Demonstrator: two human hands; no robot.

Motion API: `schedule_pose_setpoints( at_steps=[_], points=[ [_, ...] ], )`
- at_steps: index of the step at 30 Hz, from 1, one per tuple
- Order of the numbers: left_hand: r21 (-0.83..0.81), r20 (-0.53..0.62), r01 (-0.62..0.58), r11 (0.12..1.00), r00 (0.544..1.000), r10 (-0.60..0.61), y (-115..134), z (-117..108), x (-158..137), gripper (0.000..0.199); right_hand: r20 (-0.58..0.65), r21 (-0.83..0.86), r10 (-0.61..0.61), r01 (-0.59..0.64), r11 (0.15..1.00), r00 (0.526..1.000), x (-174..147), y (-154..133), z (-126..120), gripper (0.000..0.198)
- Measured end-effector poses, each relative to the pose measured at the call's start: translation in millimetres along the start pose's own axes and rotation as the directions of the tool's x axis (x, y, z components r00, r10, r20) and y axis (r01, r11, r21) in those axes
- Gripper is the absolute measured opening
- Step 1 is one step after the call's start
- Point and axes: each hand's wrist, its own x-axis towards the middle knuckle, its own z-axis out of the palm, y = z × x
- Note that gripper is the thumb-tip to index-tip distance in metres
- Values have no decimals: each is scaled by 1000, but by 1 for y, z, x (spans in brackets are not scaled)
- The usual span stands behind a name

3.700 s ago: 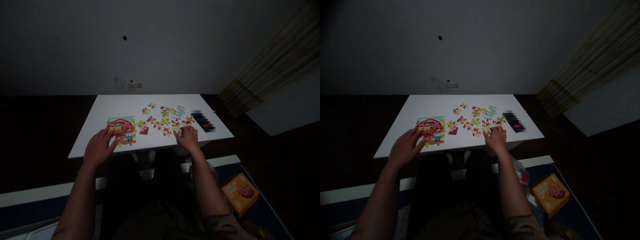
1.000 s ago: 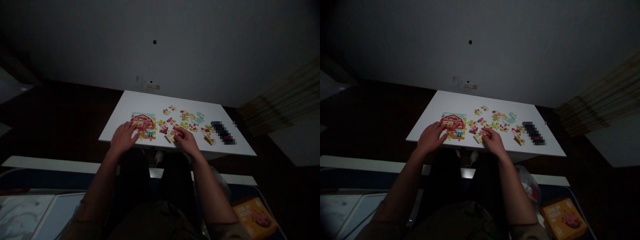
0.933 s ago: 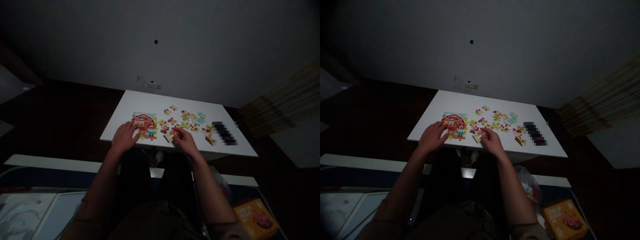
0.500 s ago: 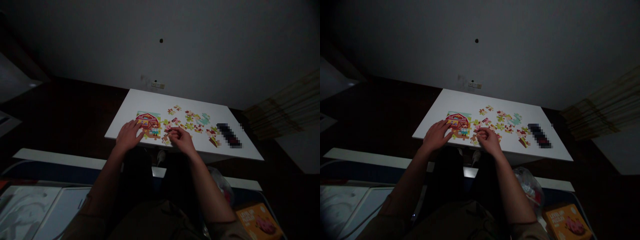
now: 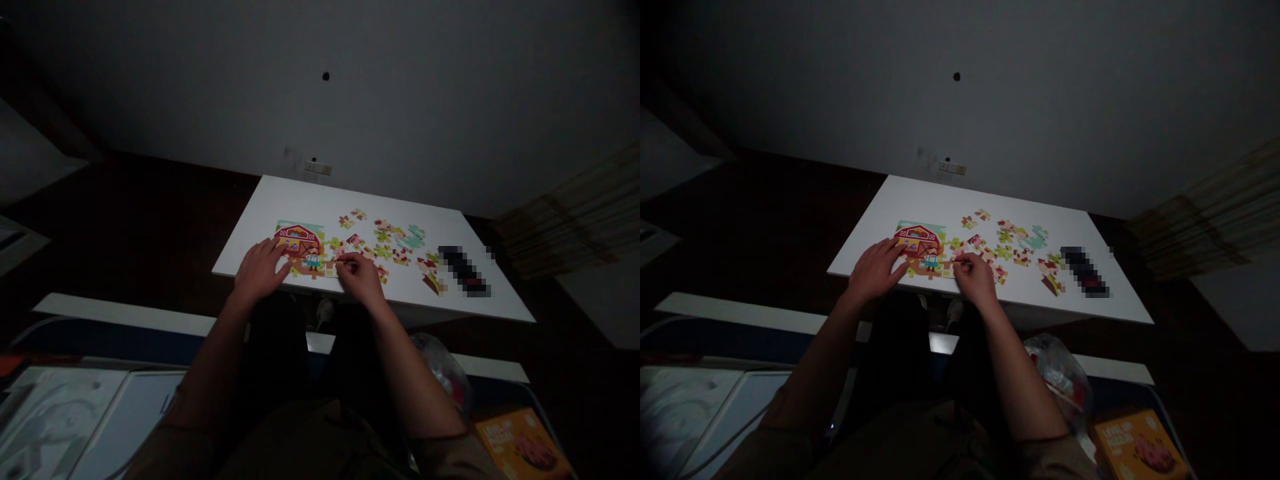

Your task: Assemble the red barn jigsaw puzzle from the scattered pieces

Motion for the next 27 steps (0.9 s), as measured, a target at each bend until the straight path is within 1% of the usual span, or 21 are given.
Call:
schedule_pose_setpoints(
  at_steps=[4,8,10,12,14,16,18,20,24,27],
  points=[
    [20,-19,-13,1000,1000,13,0,0,0,51,10,-43,-18,18,999,1000,1,-3,-1,20],
    [13,-18,-2,1000,1000,2,0,0,0,49,19,-64,-29,30,998,999,2,-4,-2,19],
    [8,-19,1,1000,1000,-1,0,0,0,49,31,-34,-18,19,999,999,2,-3,-2,19],
    [3,-25,-5,1000,1000,5,-1,0,0,49,28,31,-7,6,1000,1000,0,-1,-1,21],
    [0,-34,-13,1000,999,13,-1,1,0,50,-24,98,-4,6,995,1000,-2,0,0,21],
    [2,-36,-21,1000,999,21,0,0,0,50,-120,129,-12,28,991,993,-5,0,-2,19],
    [15,-33,-29,999,999,30,0,0,1,50,-208,115,-31,56,992,978,-10,1,-6,17],
    [37,-26,-35,999,999,36,0,1,2,50,-240,81,-59,81,993,969,-17,2,-13,14],
    [78,-10,-34,996,999,35,0,3,7,50,-254,-4,-111,113,994,961,-34,13,-35,12],
    [102,-4,-55,993,998,56,0,3,10,50,-355,-81,-86,61,995,931,-42,30,-60,13]
  ],
)
